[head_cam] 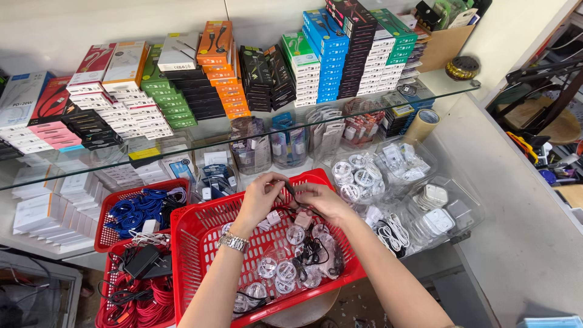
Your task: The person sorts small electronic accessories from a red basket into clear containers on a glass counter. They handle cables, chargers, and adapters one by one, placing them into designated bins. The person also discards plastic packaging into a nearby bin.
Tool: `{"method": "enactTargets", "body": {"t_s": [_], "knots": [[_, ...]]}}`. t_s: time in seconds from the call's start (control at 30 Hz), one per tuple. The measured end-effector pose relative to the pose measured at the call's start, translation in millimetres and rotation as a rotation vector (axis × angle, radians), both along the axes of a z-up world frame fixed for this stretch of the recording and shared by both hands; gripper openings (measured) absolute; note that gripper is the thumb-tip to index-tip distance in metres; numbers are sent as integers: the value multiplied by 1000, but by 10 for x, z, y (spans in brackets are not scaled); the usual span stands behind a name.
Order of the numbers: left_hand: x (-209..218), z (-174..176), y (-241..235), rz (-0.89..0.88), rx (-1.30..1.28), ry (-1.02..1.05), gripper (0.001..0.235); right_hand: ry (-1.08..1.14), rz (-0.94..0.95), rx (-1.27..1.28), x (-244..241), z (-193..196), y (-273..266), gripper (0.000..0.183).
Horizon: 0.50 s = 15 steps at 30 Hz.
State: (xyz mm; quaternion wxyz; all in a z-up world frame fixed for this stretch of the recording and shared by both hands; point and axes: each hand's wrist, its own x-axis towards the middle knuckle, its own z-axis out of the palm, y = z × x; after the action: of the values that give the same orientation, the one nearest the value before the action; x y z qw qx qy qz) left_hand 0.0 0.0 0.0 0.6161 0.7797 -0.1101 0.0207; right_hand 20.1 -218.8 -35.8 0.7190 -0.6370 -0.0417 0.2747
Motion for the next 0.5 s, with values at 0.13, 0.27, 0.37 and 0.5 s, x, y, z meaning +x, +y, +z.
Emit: {"method": "enactTargets", "body": {"t_s": [0.13, 0.27, 0.37, 0.5], "knots": [[60, -115, -18, 51, -16, 113, 14, -170, 110, -152, 37, -73, -42, 38], [217, -224, 170, -106, -403, 536, 20, -71, 148, -59, -16, -91, -138, 36], [250, -328, 299, -266, -613, 686, 23, -61, 171, -19, -81, -75, -155, 35], [181, -477, 346, -295, -648, 691, 23, 30, 135, -20, -131, -92, -134, 35]]}}
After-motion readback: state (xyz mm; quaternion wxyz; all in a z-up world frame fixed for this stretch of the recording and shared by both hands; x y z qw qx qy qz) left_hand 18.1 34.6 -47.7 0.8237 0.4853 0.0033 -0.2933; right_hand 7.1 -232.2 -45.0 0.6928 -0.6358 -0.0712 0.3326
